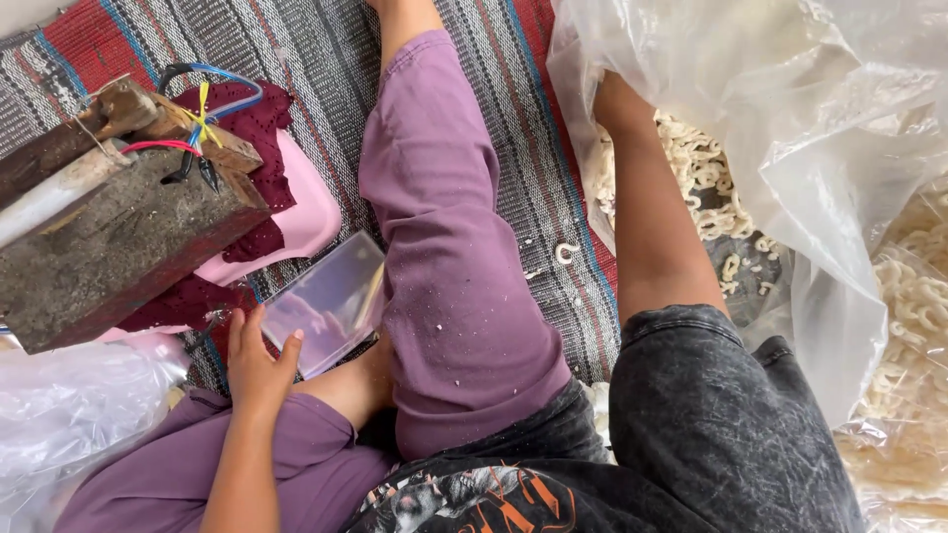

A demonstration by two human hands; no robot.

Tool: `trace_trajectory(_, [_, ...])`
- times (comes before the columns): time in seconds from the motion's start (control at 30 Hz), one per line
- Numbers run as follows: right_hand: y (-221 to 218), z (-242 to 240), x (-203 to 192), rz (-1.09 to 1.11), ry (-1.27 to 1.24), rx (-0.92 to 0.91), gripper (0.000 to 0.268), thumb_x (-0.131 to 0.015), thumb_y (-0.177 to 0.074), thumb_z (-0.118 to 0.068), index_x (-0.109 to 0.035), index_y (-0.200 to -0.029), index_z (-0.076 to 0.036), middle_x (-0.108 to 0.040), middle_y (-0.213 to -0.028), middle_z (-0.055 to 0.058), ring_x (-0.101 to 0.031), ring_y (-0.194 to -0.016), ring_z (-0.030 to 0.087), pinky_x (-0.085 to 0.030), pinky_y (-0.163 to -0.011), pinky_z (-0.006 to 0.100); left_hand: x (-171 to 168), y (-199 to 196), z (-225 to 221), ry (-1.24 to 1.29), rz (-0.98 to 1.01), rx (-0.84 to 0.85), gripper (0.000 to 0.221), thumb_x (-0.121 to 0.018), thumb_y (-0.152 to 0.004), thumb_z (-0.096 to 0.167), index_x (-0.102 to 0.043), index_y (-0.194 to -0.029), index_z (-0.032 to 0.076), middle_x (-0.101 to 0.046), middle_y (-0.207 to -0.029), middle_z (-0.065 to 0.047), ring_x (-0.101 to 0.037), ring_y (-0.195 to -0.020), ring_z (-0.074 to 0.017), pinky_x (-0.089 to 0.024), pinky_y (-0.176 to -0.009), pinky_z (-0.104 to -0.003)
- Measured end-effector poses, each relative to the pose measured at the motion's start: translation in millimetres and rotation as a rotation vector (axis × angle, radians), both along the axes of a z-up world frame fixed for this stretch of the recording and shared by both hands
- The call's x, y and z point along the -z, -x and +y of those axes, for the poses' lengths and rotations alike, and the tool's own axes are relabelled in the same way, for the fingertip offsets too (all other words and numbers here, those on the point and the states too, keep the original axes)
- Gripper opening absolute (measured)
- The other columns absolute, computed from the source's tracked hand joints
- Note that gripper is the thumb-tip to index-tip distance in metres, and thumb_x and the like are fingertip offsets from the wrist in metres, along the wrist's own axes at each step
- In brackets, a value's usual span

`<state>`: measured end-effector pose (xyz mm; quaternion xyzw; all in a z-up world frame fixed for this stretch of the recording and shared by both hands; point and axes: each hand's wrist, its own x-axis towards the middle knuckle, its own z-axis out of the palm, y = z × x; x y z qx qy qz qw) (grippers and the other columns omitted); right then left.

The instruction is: Packaging white ribbon-shaped snacks into small plastic bags and sealing them using a manual heat sealer.

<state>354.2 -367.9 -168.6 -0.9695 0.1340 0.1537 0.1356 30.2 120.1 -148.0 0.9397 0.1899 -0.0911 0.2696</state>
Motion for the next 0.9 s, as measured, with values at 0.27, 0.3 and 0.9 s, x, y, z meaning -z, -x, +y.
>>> trace_trajectory(0.27, [69,-17,-35,0.006,0.197,-0.226,0.053,-0.048,-0.088,-0.034,-0.031,-0.139,-0.03,-0.033,-0.144,0.016,-0.051,-0.116,0.036,-0.014,-0.092,0.078,-33,-27,-27,-0.071,0.695,-0.077,0.082,-0.048,-0.081,0.05,-0.005,-0.148,0.032,0.011,-0.156,-0.008,0.003,-0.142,-0.0369,-0.009,-0.104,-0.069])
trace_trajectory(0.3, [80,-28,-30,0.009,0.2,-0.223,0.053,-0.048,-0.088,-0.034,-0.031,-0.139,-0.03,-0.033,-0.144,0.016,-0.051,-0.116,0.036,-0.014,-0.092,0.078,-33,-25,-26,-0.07,0.696,-0.072,0.082,-0.048,-0.081,0.05,-0.005,-0.148,0.032,0.011,-0.156,-0.008,0.003,-0.142,-0.0369,-0.009,-0.104,-0.069])
trace_trajectory(0.9, [238,-64,-7,-0.152,0.073,-0.056,0.067,-0.066,-0.078,-0.024,-0.038,-0.139,-0.017,-0.039,-0.136,0.021,-0.04,-0.125,0.043,-0.045,-0.084,0.064,23,17,10,-0.203,-0.399,0.07,0.038,-0.054,-0.087,-0.01,-0.063,-0.123,-0.005,-0.055,-0.132,-0.02,-0.055,-0.111,-0.039,-0.049,-0.086,-0.046])
